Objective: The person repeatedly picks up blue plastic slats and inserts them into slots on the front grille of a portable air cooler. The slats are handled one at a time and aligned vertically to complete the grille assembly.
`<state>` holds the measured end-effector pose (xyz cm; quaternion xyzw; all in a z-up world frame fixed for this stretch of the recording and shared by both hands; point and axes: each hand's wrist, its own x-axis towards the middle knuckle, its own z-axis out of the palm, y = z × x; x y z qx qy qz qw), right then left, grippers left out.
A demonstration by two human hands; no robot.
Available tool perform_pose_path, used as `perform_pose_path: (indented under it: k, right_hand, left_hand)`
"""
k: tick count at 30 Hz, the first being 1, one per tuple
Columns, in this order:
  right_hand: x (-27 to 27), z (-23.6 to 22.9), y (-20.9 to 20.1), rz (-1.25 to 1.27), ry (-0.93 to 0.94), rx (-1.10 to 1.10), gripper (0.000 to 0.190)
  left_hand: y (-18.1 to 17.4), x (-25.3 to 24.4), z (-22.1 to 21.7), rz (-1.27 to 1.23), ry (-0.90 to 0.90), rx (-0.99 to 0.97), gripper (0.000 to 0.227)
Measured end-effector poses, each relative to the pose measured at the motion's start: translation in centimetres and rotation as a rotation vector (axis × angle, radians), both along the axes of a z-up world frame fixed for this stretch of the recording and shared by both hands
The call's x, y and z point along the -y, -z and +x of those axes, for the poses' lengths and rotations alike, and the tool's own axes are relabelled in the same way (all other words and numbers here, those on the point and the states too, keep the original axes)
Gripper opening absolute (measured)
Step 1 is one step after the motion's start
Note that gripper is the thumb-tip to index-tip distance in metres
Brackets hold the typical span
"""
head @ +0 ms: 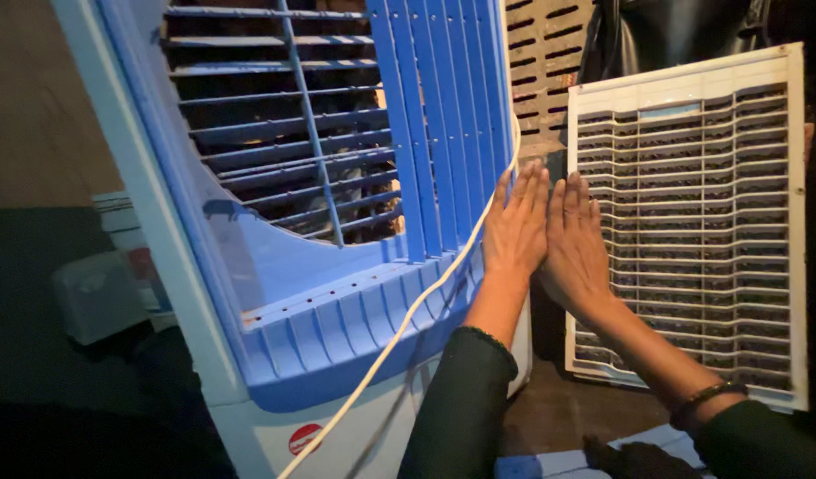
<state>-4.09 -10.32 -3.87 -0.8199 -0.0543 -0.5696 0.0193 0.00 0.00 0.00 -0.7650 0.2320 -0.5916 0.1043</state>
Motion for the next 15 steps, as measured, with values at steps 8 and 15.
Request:
perform_pose_path:
  k: [8, 15]
  right_hand:
    - [1.2, -1.2, 5.5, 0.079, -0.027, -0.097, 0.091]
    - [2.1, -2.4, 10.4, 0.097, 0.025, -0.199, 0.090]
  left_hand:
    - [6.1, 2.2, 0.5, 0.017, 0.085, -0.131, 0.063]
    - [11.3, 3.2, 0.1, 0.056, 0.122, -0.190, 0.061]
